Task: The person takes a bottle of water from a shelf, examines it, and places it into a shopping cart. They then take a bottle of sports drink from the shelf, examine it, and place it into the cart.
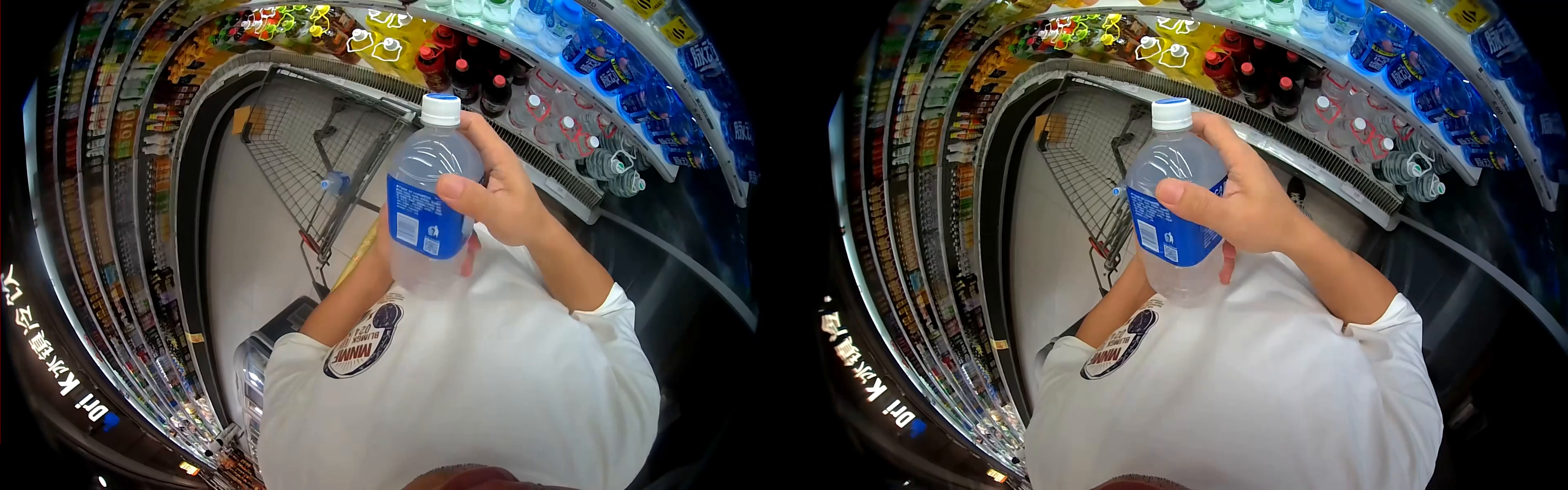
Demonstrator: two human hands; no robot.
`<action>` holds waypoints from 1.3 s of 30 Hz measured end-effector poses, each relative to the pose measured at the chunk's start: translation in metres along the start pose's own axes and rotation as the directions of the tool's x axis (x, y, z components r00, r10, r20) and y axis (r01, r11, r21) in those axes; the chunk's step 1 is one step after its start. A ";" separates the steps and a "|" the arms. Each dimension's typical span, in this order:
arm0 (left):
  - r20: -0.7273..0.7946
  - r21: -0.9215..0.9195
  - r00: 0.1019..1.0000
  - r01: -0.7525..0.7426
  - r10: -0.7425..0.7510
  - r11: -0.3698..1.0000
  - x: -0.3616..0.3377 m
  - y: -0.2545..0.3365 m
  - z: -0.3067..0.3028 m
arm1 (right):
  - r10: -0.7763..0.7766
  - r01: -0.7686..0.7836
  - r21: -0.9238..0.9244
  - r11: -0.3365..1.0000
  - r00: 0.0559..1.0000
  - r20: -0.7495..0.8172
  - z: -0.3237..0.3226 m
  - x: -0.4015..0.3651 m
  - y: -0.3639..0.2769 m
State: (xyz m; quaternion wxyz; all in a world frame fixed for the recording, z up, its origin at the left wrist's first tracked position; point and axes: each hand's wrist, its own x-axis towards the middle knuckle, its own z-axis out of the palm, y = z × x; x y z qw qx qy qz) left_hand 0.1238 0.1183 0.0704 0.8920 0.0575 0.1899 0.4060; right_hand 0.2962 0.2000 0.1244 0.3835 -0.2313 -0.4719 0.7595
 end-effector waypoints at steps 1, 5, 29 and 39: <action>0.047 -0.051 0.997 0.067 -0.065 0.996 -0.002 0.000 -0.002 | 0.034 -0.035 0.033 0.999 0.999 0.027 0.002 0.003 -0.005; 0.217 -0.081 0.952 0.237 -0.215 0.968 -0.008 0.000 -0.023 | 0.098 -0.103 0.100 0.990 0.994 0.053 0.010 0.013 -0.005; 0.411 -0.143 0.877 0.332 -0.249 0.933 -0.008 -0.004 -0.016 | 0.068 -0.056 0.332 0.942 0.997 -0.024 0.017 0.018 0.004; 0.422 -0.230 0.863 0.398 -0.277 0.888 -0.007 0.000 -0.016 | 0.104 -0.088 0.311 0.946 0.994 -0.037 0.013 0.020 0.007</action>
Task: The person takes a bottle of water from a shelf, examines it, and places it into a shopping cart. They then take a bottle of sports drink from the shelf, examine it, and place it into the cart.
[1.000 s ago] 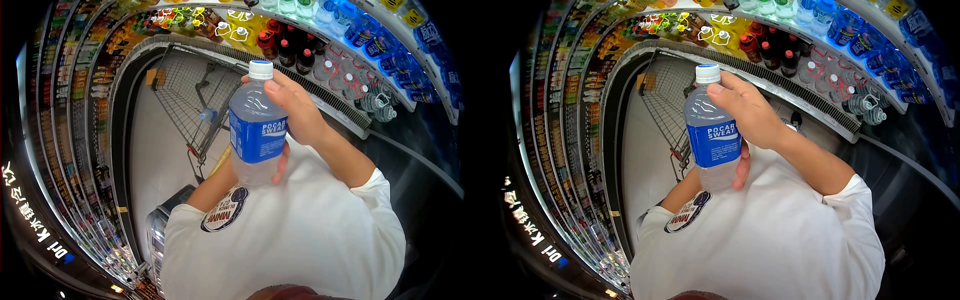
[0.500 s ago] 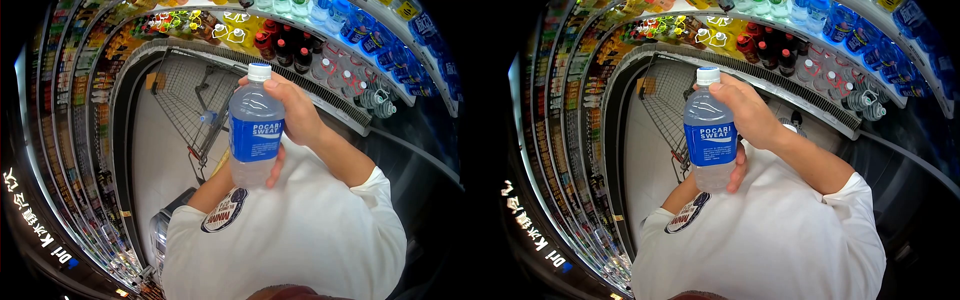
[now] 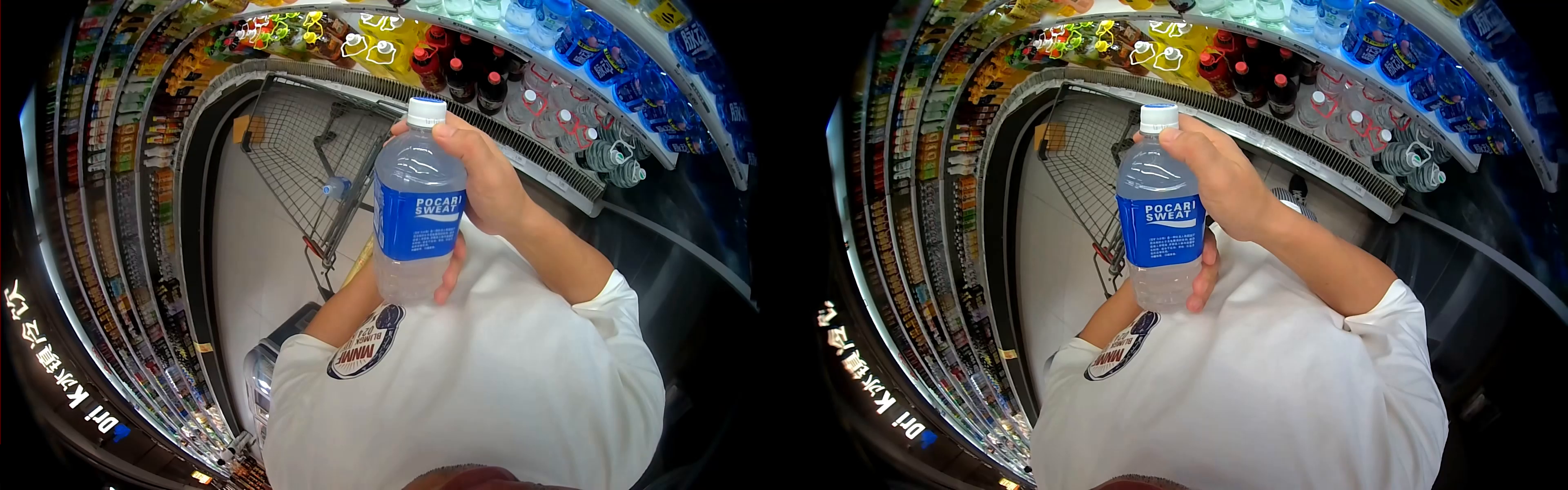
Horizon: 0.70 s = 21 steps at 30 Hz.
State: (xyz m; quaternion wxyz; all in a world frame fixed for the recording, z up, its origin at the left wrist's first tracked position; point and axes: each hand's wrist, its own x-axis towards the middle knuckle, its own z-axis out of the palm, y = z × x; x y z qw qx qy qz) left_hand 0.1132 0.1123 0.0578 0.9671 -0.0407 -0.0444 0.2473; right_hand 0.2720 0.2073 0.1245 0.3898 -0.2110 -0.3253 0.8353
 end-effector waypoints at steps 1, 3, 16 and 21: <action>0.000 0.001 1.000 -0.007 0.007 1.000 0.000 0.000 0.000 | 0.001 -0.001 0.006 1.000 1.000 0.000 0.000 0.001 0.000; 0.002 0.007 1.000 -0.021 0.021 1.000 0.000 0.001 0.000 | 0.000 0.000 0.015 1.000 1.000 0.003 0.000 0.003 0.000; -0.013 0.112 0.997 -0.074 0.076 0.991 -0.011 0.014 -0.011 | 0.036 -0.035 0.019 0.999 0.998 -0.041 -0.007 0.021 0.005; -0.101 0.197 0.981 -0.144 0.166 0.970 -0.004 0.025 -0.023 | 0.021 -0.007 0.114 0.993 0.992 -0.125 -0.016 0.033 0.008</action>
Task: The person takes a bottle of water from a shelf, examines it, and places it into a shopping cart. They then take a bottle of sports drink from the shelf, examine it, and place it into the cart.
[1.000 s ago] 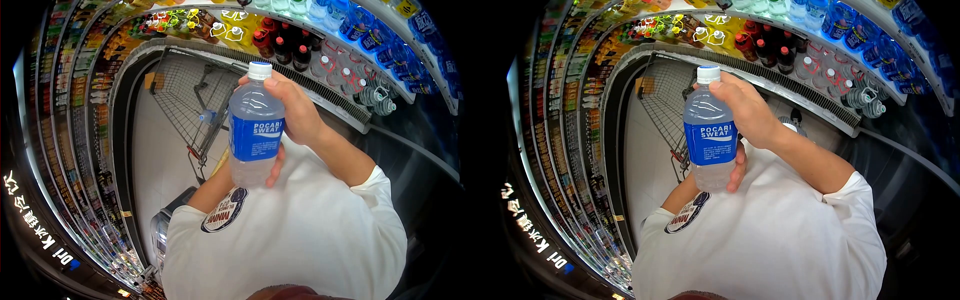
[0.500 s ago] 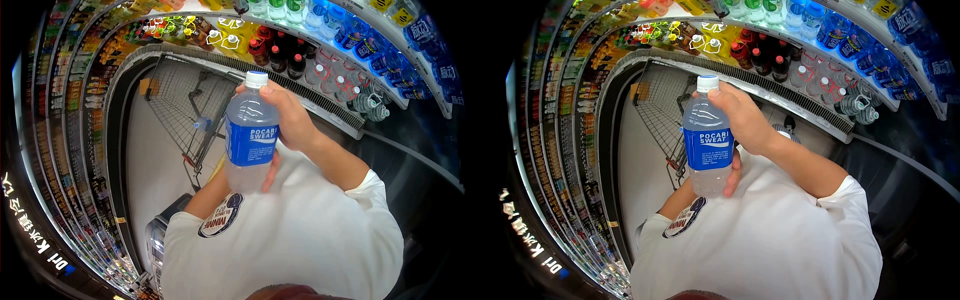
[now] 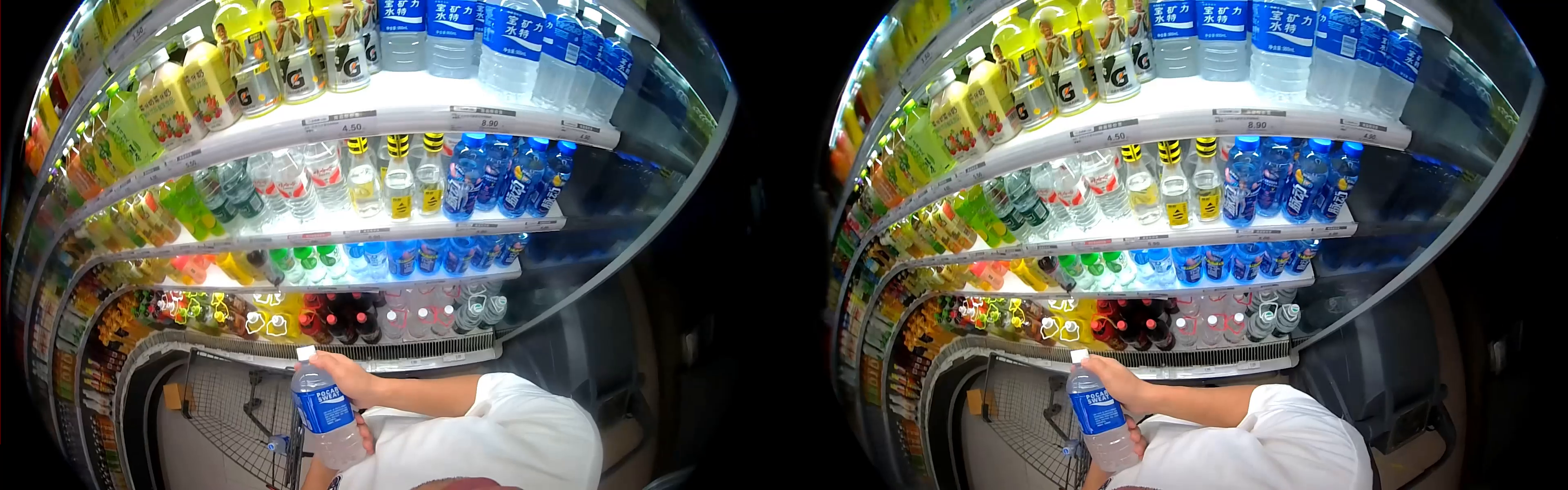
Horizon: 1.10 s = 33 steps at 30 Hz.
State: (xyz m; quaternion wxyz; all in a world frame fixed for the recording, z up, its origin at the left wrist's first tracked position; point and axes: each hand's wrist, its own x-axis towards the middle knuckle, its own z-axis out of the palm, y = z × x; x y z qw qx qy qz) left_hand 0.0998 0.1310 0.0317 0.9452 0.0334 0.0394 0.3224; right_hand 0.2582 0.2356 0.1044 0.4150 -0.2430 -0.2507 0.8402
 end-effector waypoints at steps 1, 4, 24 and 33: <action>-0.053 -0.015 0.998 -0.019 0.018 1.000 0.002 0.000 -0.003 | 0.041 -0.040 0.024 0.999 0.999 -0.029 0.004 -0.004 -0.007; -0.032 -0.012 0.999 0.020 -0.020 1.000 0.007 0.008 -0.014 | 0.030 -0.027 0.041 0.999 0.997 -0.067 -0.005 -0.001 -0.005; -0.299 0.144 0.941 0.209 -0.159 0.967 0.075 0.020 -0.011 | -0.099 0.121 0.115 0.986 0.979 -0.181 -0.045 -0.031 -0.050; -0.347 0.165 0.931 0.177 -0.111 0.970 0.095 0.007 -0.002 | -0.106 0.129 0.133 0.983 0.980 -0.169 -0.060 -0.046 -0.069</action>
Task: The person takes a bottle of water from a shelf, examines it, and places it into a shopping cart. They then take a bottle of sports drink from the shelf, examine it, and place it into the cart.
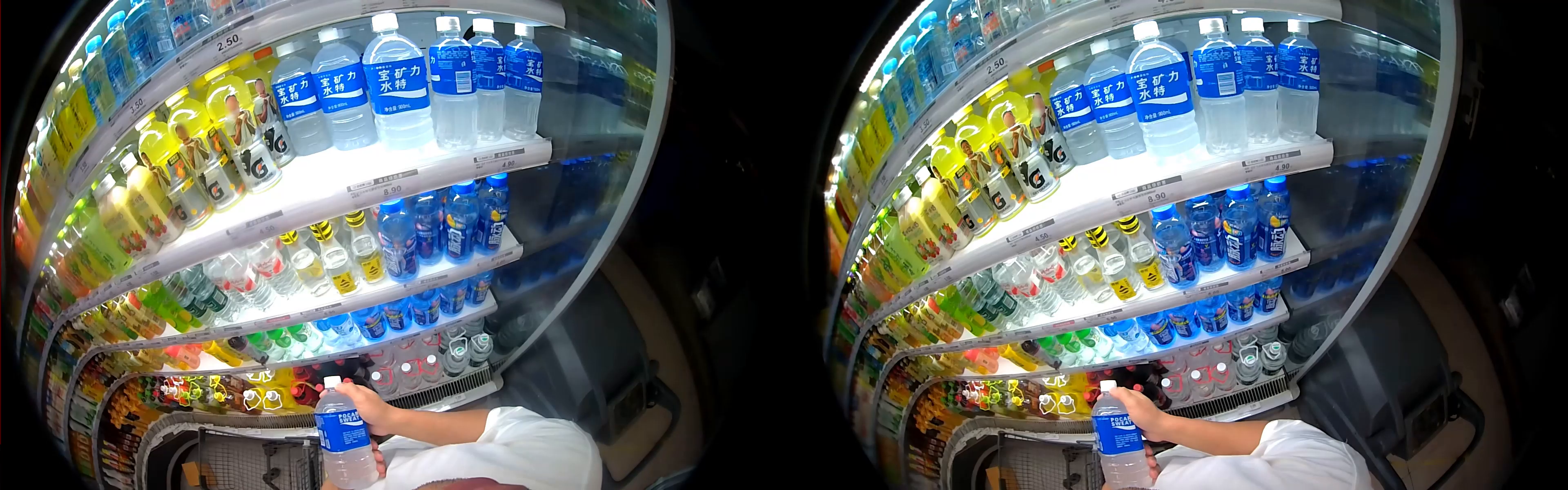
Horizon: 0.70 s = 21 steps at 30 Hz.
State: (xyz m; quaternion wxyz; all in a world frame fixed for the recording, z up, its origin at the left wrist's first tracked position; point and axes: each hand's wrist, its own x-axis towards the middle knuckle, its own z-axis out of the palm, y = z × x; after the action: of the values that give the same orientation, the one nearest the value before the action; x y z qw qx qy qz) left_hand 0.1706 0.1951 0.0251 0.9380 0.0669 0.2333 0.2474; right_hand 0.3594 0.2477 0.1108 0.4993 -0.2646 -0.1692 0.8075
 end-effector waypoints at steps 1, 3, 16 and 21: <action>-0.004 -0.003 1.000 -0.007 0.007 1.000 0.002 -0.002 0.001 | 0.003 -0.003 -0.001 1.000 1.000 -0.008 -0.004 0.001 0.000; -0.011 -0.005 1.000 -0.018 0.018 1.000 0.005 -0.004 0.005 | 0.013 -0.013 -0.003 1.000 1.000 -0.019 -0.011 0.002 -0.002; -0.022 -0.037 0.999 -0.051 0.050 0.998 0.003 -0.016 0.012 | 0.004 -0.004 0.042 0.999 1.000 0.007 -0.019 -0.003 0.006; 0.000 -0.056 0.999 -0.041 0.041 0.998 -0.009 -0.021 0.006 | 0.008 -0.008 0.028 1.000 1.000 -0.028 -0.010 -0.009 0.017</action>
State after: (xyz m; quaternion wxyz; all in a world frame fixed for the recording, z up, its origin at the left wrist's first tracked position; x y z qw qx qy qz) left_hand 0.1753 0.1725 0.0291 0.9344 0.0456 0.2244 0.2728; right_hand 0.3565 0.2326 0.0964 0.5021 -0.2694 -0.1498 0.8080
